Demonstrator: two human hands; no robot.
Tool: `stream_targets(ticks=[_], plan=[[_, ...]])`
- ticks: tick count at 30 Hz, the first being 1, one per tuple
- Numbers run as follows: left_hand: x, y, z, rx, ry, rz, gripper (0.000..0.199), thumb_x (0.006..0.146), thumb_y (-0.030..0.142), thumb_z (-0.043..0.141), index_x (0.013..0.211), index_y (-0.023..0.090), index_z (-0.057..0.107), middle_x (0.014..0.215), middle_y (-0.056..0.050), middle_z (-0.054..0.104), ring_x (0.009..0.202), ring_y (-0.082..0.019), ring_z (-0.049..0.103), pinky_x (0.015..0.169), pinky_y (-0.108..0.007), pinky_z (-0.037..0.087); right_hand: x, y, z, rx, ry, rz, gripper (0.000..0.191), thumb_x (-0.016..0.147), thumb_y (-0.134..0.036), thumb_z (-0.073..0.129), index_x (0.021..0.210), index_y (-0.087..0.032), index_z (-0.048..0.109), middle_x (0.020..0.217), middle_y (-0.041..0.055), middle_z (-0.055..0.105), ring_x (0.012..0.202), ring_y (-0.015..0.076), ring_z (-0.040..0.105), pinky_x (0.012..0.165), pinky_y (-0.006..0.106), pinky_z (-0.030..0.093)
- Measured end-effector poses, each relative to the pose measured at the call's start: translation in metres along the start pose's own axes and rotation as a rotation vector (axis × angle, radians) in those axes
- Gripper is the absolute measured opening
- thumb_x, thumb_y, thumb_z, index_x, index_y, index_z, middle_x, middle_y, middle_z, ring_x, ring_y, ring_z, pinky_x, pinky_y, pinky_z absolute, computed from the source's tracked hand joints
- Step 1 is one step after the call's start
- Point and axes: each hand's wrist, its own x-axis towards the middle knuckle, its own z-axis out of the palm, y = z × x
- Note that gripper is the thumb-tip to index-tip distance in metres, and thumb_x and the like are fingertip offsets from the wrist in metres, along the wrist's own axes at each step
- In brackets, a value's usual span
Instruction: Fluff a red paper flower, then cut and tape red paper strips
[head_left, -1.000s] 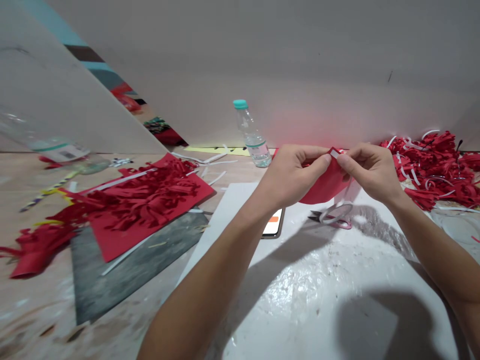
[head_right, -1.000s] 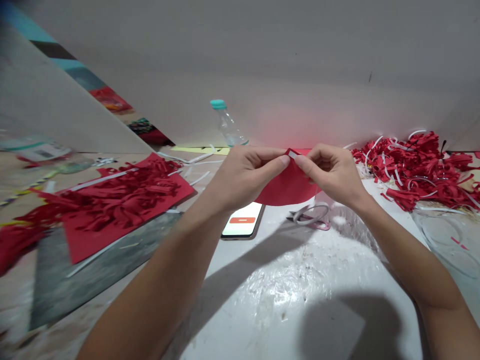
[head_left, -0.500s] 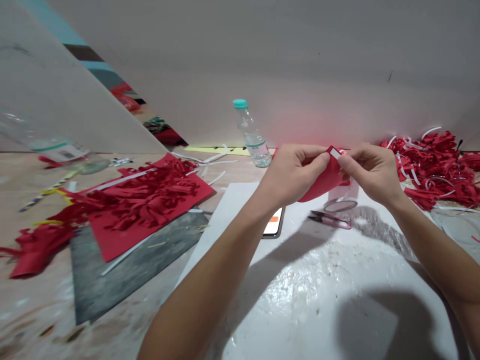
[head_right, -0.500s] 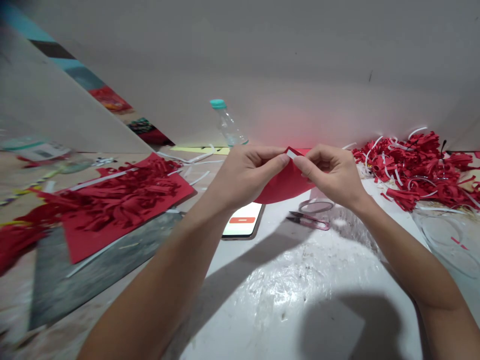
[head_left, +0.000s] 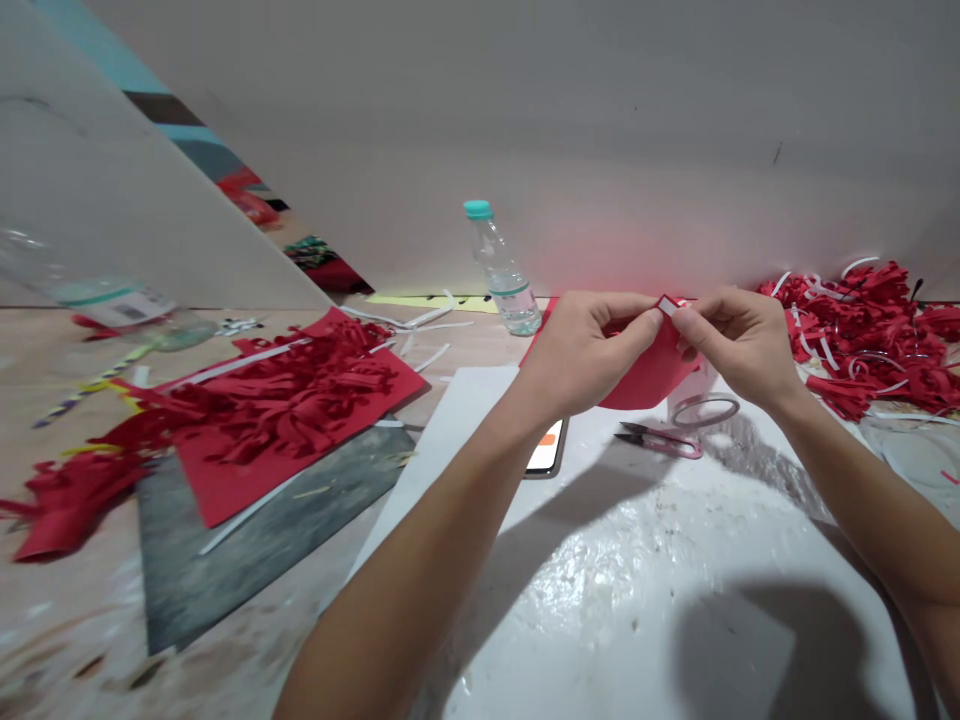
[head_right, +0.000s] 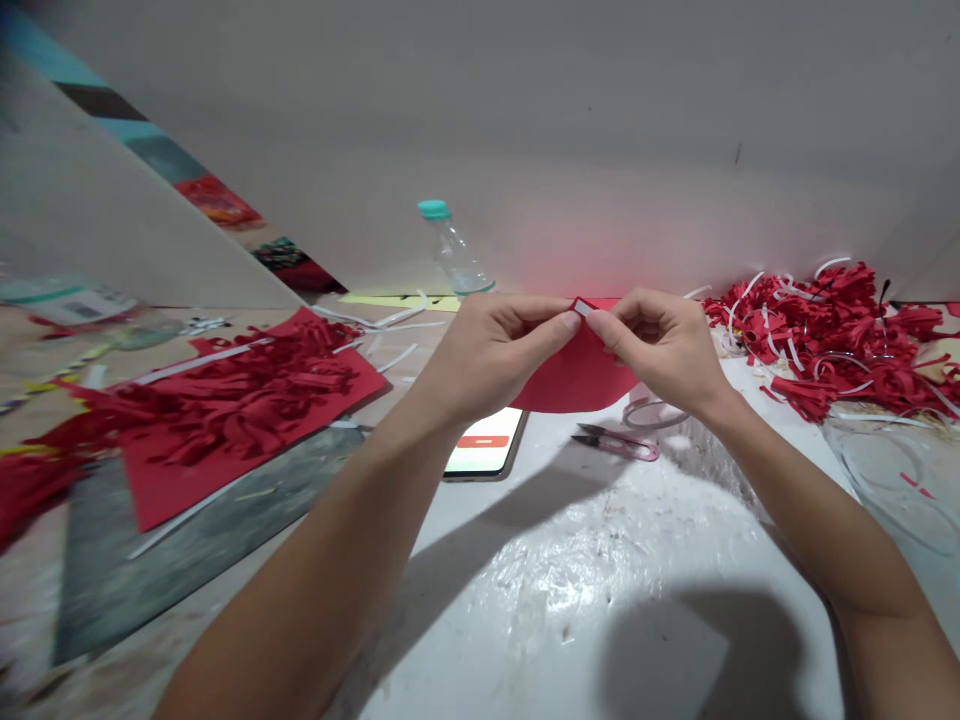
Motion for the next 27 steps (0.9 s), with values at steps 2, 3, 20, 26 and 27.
stream_targets(ticks=[2, 3, 20, 26, 27], plan=[[0.0002, -0.0003, 0.0000, 0.006, 0.004, 0.001, 0.032, 0.089, 0.032, 0.052, 0.074, 0.016, 0.075, 0.071, -0.001, 0.068, 0.068, -0.014, 0.057, 0.059, -0.024, 0.040, 0.0000, -0.0002, 0.0000, -0.007, 0.005, 0.001, 0.031, 0.083, -0.044, 0.074, 0.067, -0.019, 0.066, 0.059, -0.0018, 0.065, 0.054, 0.0102, 0.060, 0.053, 0.023, 0.050], [0.0002, -0.0003, 0.0001, 0.011, 0.006, 0.003, 0.032, 0.089, 0.032, 0.052, 0.073, 0.016, 0.075, 0.071, -0.001, 0.067, 0.067, -0.014, 0.056, 0.059, -0.023, 0.039, 0.0000, -0.0002, 0.0000, -0.012, 0.008, 0.001, 0.032, 0.083, -0.045, 0.074, 0.066, -0.019, 0.065, 0.059, -0.0019, 0.065, 0.055, 0.0102, 0.060, 0.053, 0.023, 0.049], [0.0005, -0.0027, 0.0023, -0.005, 0.022, 0.001, 0.031, 0.089, 0.033, 0.053, 0.079, 0.015, 0.077, 0.074, -0.001, 0.070, 0.067, -0.013, 0.059, 0.057, -0.022, 0.040, -0.0002, 0.0041, -0.0001, -0.005, 0.001, 0.010, 0.034, 0.084, -0.047, 0.072, 0.067, -0.019, 0.063, 0.059, -0.0020, 0.064, 0.053, 0.0108, 0.060, 0.051, 0.024, 0.051], [0.0000, -0.0025, 0.0030, -0.003, 0.025, 0.032, 0.032, 0.090, 0.030, 0.052, 0.071, 0.015, 0.072, 0.068, 0.001, 0.066, 0.063, -0.012, 0.054, 0.057, -0.022, 0.039, -0.0004, 0.0052, -0.0003, -0.028, 0.029, -0.025, 0.029, 0.085, -0.040, 0.072, 0.066, -0.019, 0.064, 0.059, -0.0021, 0.064, 0.054, 0.0101, 0.060, 0.052, 0.023, 0.049], [0.0000, -0.0026, 0.0033, -0.010, 0.028, 0.029, 0.031, 0.090, 0.030, 0.052, 0.070, 0.015, 0.072, 0.067, 0.001, 0.065, 0.063, -0.012, 0.053, 0.057, -0.022, 0.038, -0.0004, 0.0055, -0.0001, -0.027, 0.032, -0.026, 0.029, 0.085, -0.039, 0.073, 0.065, -0.019, 0.064, 0.058, -0.0022, 0.064, 0.054, 0.0100, 0.060, 0.052, 0.023, 0.049]])
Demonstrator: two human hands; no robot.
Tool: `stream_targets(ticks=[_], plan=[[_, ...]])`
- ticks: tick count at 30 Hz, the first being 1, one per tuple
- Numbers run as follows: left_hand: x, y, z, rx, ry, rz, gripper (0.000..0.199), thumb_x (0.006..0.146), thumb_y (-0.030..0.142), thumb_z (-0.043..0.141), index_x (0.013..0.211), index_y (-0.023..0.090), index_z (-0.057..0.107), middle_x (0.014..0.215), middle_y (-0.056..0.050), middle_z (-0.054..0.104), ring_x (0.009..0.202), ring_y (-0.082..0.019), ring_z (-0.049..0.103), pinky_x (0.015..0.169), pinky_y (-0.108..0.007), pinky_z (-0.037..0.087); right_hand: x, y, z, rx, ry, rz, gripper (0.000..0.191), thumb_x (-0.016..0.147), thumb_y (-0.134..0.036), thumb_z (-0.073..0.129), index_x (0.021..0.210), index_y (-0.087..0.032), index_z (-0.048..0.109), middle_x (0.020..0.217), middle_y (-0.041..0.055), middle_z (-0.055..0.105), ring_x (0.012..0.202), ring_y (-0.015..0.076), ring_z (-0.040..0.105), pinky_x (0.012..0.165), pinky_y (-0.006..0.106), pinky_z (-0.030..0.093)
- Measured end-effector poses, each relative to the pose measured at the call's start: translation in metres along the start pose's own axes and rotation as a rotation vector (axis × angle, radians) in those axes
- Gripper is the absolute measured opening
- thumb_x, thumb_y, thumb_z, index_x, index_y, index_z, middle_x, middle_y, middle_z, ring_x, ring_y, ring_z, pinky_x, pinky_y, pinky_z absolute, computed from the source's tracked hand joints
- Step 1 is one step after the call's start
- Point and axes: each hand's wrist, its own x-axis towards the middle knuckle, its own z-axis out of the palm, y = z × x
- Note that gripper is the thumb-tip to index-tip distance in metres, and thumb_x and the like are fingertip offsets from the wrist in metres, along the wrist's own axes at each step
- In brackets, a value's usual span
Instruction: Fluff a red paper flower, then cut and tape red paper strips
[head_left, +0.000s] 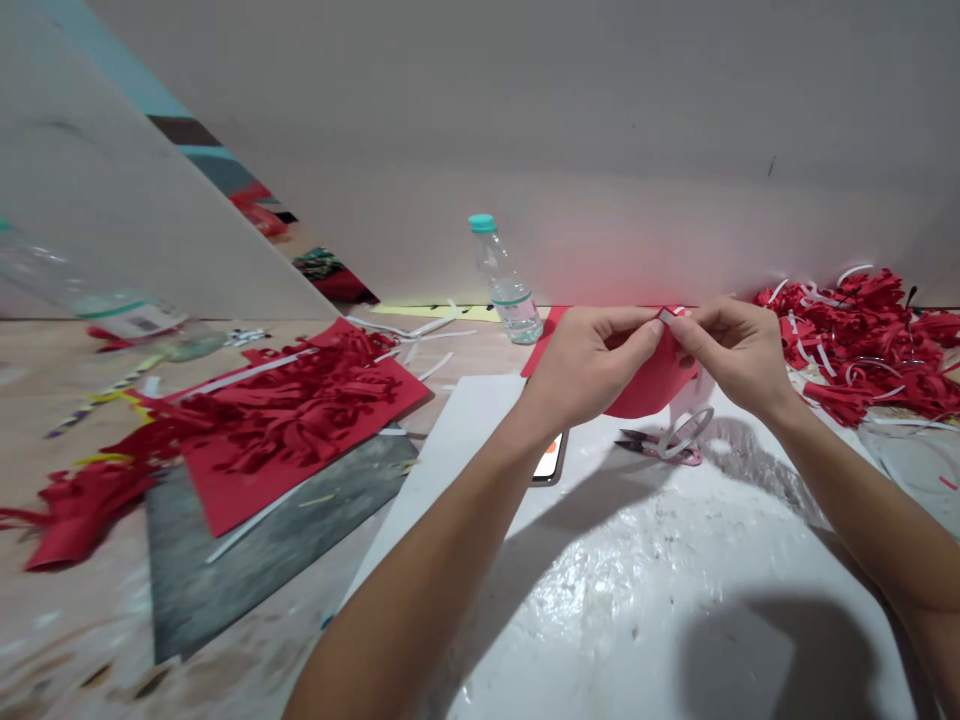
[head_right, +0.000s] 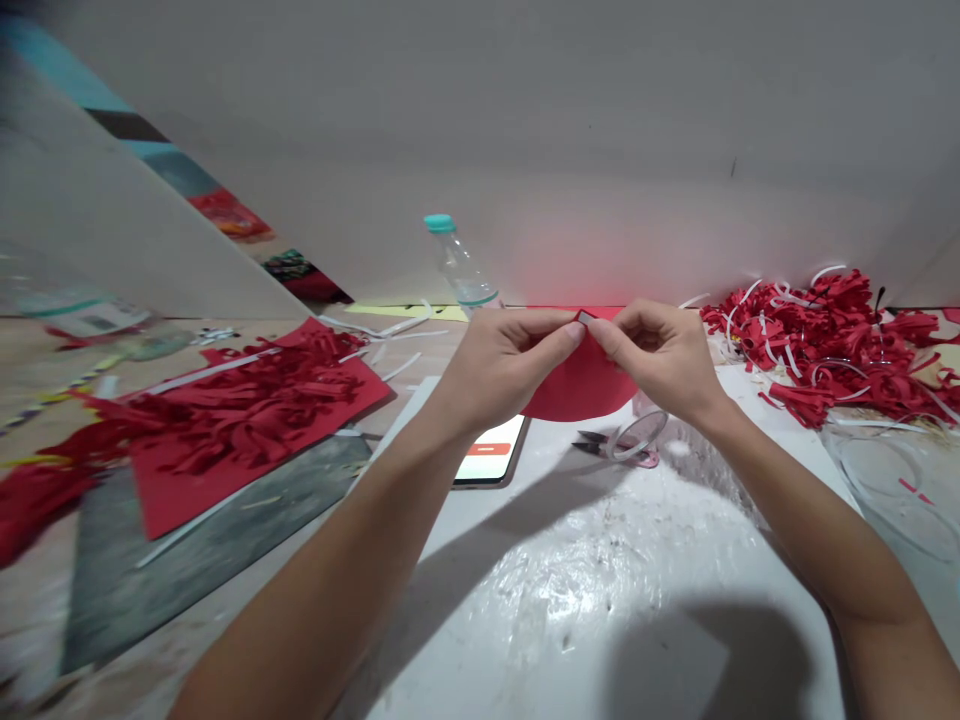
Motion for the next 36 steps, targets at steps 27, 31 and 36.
stream_targets(ticks=[27, 31, 36], plan=[[0.001, -0.010, 0.004, 0.000, 0.054, 0.008, 0.029, 0.092, 0.033, 0.054, 0.089, 0.016, 0.078, 0.083, -0.003, 0.075, 0.076, -0.016, 0.064, 0.064, -0.023, 0.046, 0.001, -0.001, -0.002, 0.070, -0.020, -0.007, 0.027, 0.083, -0.041, 0.075, 0.069, -0.019, 0.069, 0.065, -0.0005, 0.070, 0.061, 0.0107, 0.064, 0.059, 0.024, 0.052], [0.000, -0.010, 0.005, -0.046, 0.077, 0.035, 0.026, 0.091, 0.030, 0.058, 0.099, 0.018, 0.079, 0.094, -0.005, 0.078, 0.087, -0.018, 0.069, 0.074, -0.025, 0.053, 0.001, -0.001, -0.001, 0.026, -0.006, 0.019, 0.032, 0.082, -0.046, 0.075, 0.066, -0.019, 0.067, 0.062, -0.0006, 0.067, 0.059, 0.0112, 0.062, 0.057, 0.024, 0.051], [0.001, -0.009, 0.006, -0.057, 0.098, 0.025, 0.026, 0.089, 0.030, 0.059, 0.098, 0.019, 0.080, 0.094, -0.006, 0.079, 0.087, -0.019, 0.070, 0.075, -0.027, 0.055, 0.000, -0.001, -0.001, 0.000, 0.005, 0.028, 0.035, 0.081, -0.050, 0.074, 0.066, -0.019, 0.067, 0.062, -0.0003, 0.066, 0.059, 0.0118, 0.062, 0.058, 0.025, 0.052]])
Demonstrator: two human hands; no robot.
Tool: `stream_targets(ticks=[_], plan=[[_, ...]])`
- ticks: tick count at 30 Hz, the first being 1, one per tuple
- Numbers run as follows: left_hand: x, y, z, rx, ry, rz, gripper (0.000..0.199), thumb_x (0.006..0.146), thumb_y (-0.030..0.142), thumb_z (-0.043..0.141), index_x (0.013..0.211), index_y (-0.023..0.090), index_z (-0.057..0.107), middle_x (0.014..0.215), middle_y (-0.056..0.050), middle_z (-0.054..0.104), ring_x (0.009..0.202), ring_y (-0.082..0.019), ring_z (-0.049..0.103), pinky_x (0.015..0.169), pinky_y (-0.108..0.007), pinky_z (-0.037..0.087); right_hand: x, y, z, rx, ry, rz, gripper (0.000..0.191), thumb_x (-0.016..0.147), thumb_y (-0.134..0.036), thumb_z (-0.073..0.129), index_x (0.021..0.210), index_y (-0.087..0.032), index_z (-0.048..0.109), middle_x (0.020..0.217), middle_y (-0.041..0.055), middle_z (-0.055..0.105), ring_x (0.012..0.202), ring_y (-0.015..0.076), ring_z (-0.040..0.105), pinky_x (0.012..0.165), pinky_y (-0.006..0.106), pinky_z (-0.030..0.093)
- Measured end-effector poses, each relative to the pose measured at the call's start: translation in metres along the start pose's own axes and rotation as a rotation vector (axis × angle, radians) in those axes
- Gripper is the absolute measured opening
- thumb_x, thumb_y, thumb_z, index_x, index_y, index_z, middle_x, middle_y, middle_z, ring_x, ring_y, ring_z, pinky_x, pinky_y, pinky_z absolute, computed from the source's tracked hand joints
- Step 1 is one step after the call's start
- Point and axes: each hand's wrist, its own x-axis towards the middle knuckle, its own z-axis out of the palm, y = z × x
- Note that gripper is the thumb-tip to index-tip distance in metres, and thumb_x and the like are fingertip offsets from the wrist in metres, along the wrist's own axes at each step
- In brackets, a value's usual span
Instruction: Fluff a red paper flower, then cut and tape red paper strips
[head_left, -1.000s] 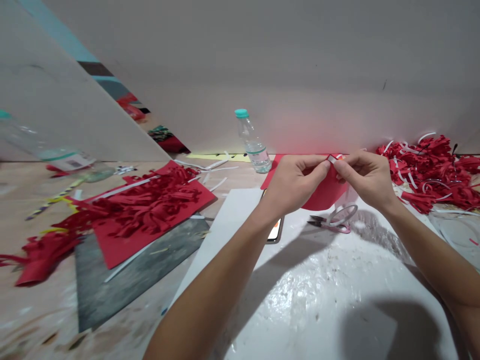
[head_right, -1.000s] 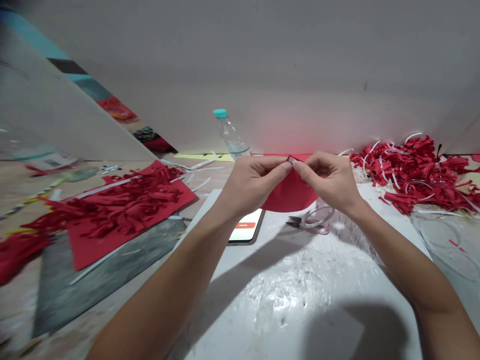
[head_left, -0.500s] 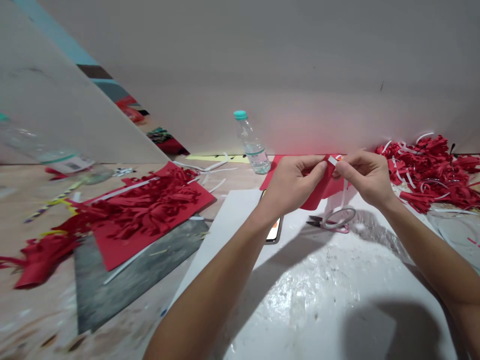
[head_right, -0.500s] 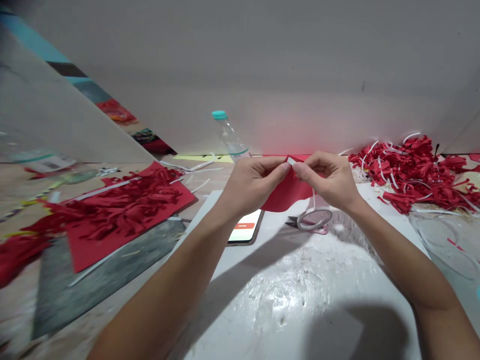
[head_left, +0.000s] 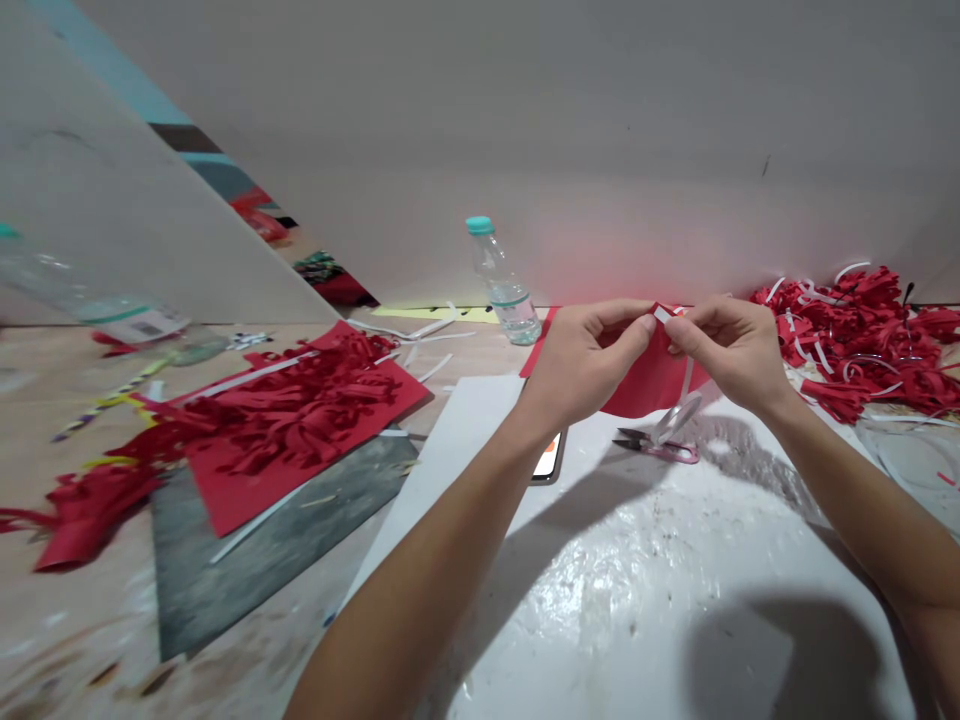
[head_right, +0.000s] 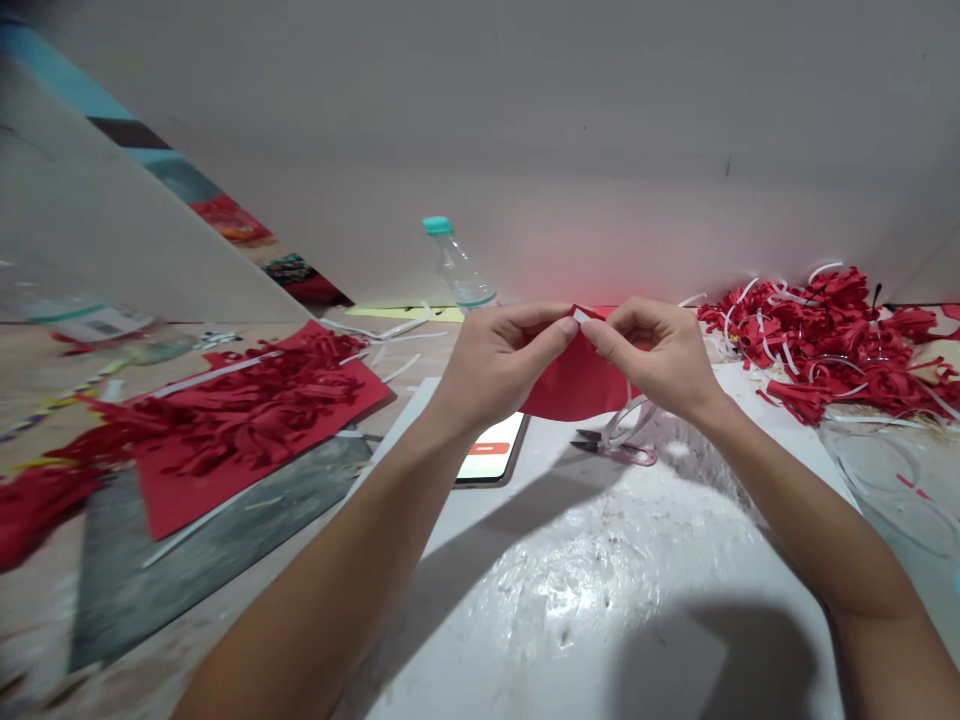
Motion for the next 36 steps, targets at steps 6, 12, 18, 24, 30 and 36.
stream_targets(ticks=[6, 12, 18, 24, 30, 36], plan=[[0.0005, 0.0018, -0.0002, -0.001, -0.010, 0.010, 0.026, 0.089, 0.029, 0.058, 0.095, 0.018, 0.080, 0.091, -0.006, 0.079, 0.084, -0.018, 0.071, 0.073, -0.026, 0.054, 0.0004, -0.0003, -0.0009, 0.012, -0.010, -0.014, 0.031, 0.082, -0.044, 0.074, 0.066, -0.019, 0.067, 0.063, -0.0004, 0.067, 0.060, 0.0112, 0.062, 0.058, 0.024, 0.052], [0.0003, 0.0024, -0.0006, 0.005, -0.006, 0.010, 0.026, 0.089, 0.029, 0.058, 0.094, 0.018, 0.081, 0.090, -0.005, 0.079, 0.083, -0.018, 0.071, 0.072, -0.025, 0.054, 0.0009, 0.0005, -0.0009, 0.023, -0.016, -0.009, 0.031, 0.082, -0.045, 0.075, 0.067, -0.019, 0.068, 0.064, -0.0001, 0.068, 0.060, 0.0112, 0.063, 0.057, 0.024, 0.052], [0.0003, 0.0034, -0.0006, -0.003, -0.015, 0.006, 0.026, 0.088, 0.029, 0.057, 0.092, 0.019, 0.081, 0.089, -0.005, 0.079, 0.082, -0.018, 0.070, 0.071, -0.025, 0.054, 0.0004, -0.0001, -0.0012, 0.008, -0.010, -0.017, 0.031, 0.082, -0.045, 0.075, 0.066, -0.020, 0.068, 0.063, -0.0004, 0.068, 0.060, 0.0115, 0.063, 0.057, 0.024, 0.052], [0.0003, 0.0025, -0.0012, 0.025, -0.016, -0.016, 0.027, 0.088, 0.031, 0.057, 0.092, 0.018, 0.081, 0.087, -0.005, 0.078, 0.082, -0.019, 0.070, 0.072, -0.026, 0.054, 0.0005, 0.0008, -0.0016, -0.012, -0.009, -0.003, 0.036, 0.081, -0.051, 0.074, 0.065, -0.020, 0.067, 0.062, -0.0001, 0.066, 0.059, 0.0122, 0.062, 0.057, 0.025, 0.052], [0.0009, 0.0025, -0.0010, 0.028, -0.022, -0.006, 0.028, 0.088, 0.030, 0.056, 0.090, 0.017, 0.080, 0.083, -0.004, 0.077, 0.082, -0.018, 0.069, 0.071, -0.025, 0.054, 0.0002, -0.0012, -0.0020, -0.017, -0.027, -0.030, 0.032, 0.082, -0.047, 0.074, 0.066, -0.020, 0.068, 0.063, -0.0003, 0.067, 0.060, 0.0116, 0.061, 0.058, 0.025, 0.051], [0.0012, 0.0047, -0.0011, 0.037, -0.014, -0.046, 0.027, 0.087, 0.031, 0.056, 0.088, 0.017, 0.080, 0.082, -0.005, 0.076, 0.081, -0.018, 0.069, 0.070, -0.025, 0.053, -0.0004, -0.0032, -0.0013, -0.008, -0.028, -0.047, 0.031, 0.082, -0.046, 0.074, 0.065, -0.020, 0.067, 0.062, -0.0006, 0.066, 0.058, 0.0114, 0.060, 0.056, 0.025, 0.050]])
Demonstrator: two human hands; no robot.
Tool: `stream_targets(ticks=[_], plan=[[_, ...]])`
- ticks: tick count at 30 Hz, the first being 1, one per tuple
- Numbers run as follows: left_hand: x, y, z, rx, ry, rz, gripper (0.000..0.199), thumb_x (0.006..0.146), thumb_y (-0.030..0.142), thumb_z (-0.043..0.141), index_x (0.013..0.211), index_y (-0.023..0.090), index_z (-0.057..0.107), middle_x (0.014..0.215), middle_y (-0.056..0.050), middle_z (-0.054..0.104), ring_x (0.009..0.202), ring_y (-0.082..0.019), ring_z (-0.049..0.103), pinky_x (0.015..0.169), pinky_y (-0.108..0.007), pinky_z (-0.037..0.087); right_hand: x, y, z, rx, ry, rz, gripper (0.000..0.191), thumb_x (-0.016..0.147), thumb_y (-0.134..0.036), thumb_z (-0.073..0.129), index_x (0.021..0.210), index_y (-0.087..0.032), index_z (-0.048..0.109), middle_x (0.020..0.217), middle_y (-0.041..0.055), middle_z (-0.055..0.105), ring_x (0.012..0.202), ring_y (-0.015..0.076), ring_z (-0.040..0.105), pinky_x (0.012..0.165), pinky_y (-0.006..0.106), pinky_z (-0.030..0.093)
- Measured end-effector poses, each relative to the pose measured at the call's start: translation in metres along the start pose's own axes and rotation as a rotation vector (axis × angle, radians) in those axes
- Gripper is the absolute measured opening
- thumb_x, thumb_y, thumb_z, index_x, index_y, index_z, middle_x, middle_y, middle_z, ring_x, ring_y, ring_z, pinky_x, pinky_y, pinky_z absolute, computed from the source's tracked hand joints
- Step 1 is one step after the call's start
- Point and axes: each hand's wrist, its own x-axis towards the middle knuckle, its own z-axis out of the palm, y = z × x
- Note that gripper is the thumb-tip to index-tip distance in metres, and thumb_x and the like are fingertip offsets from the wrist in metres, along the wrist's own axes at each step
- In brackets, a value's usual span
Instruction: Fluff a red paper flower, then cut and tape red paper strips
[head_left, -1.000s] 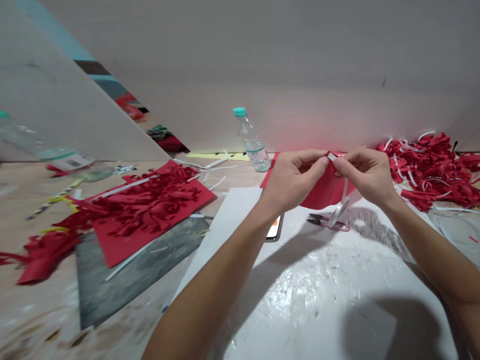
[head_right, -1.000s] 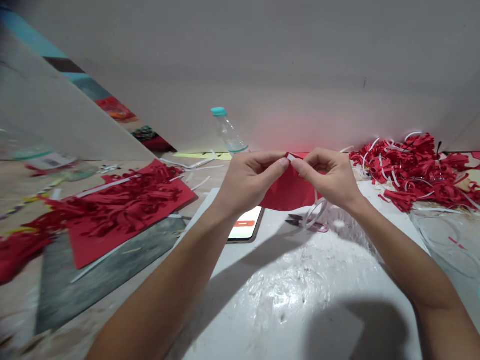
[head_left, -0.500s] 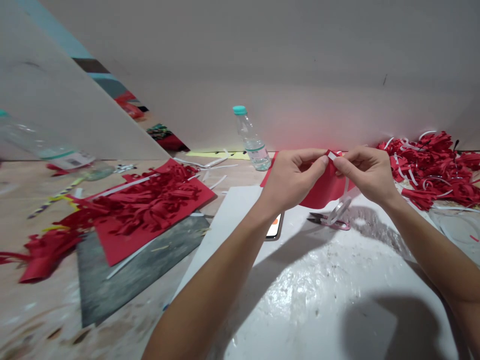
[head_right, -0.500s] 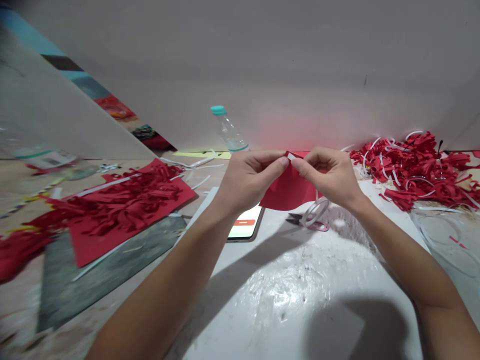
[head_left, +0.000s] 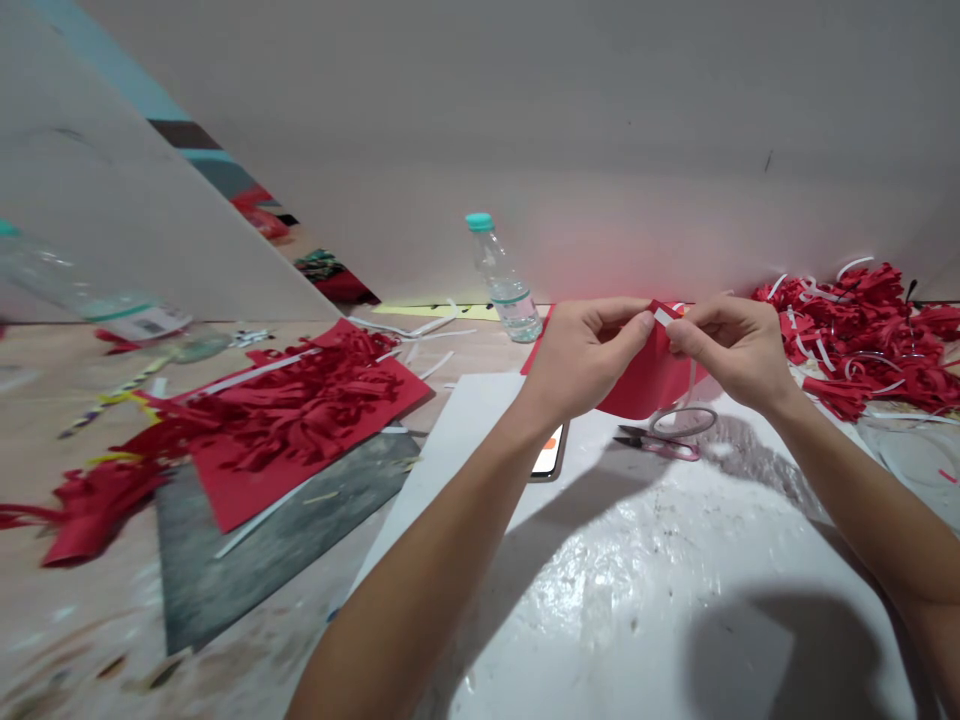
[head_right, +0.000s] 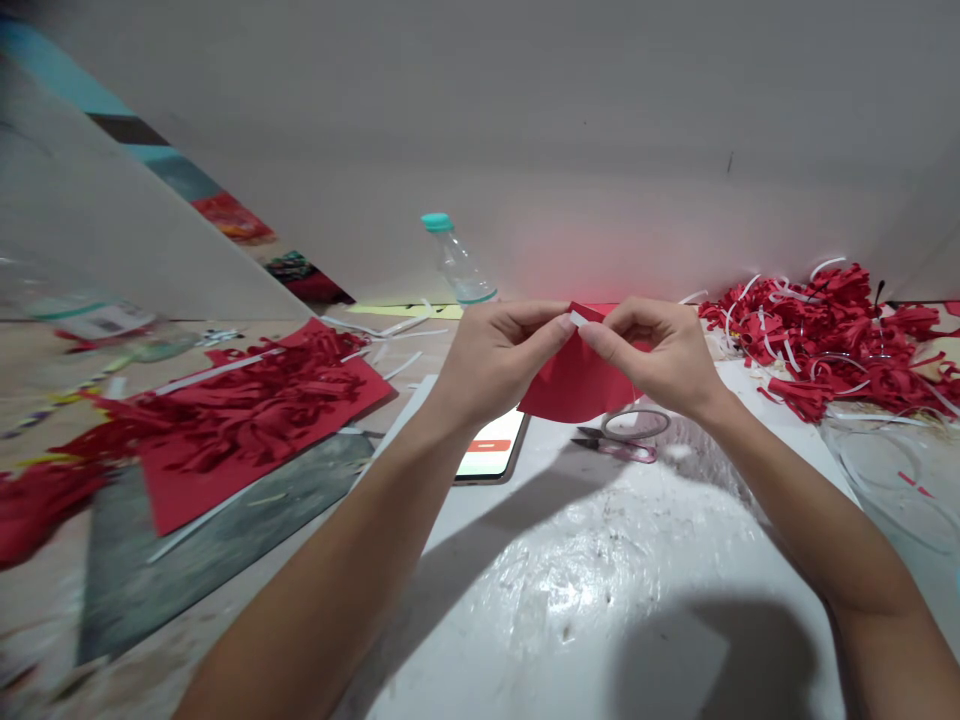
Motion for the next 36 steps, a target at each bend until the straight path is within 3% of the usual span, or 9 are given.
stream_targets(ticks=[36], plan=[[-0.0006, -0.0020, 0.0007, -0.042, 0.007, 0.062, 0.025, 0.087, 0.028, 0.058, 0.089, 0.018, 0.080, 0.086, -0.005, 0.078, 0.082, -0.018, 0.071, 0.072, -0.025, 0.055, 0.0011, 0.0021, 0.0010, 0.026, -0.011, 0.025, 0.029, 0.083, -0.040, 0.073, 0.065, -0.019, 0.065, 0.060, -0.0015, 0.064, 0.056, 0.0098, 0.057, 0.054, 0.024, 0.048]])
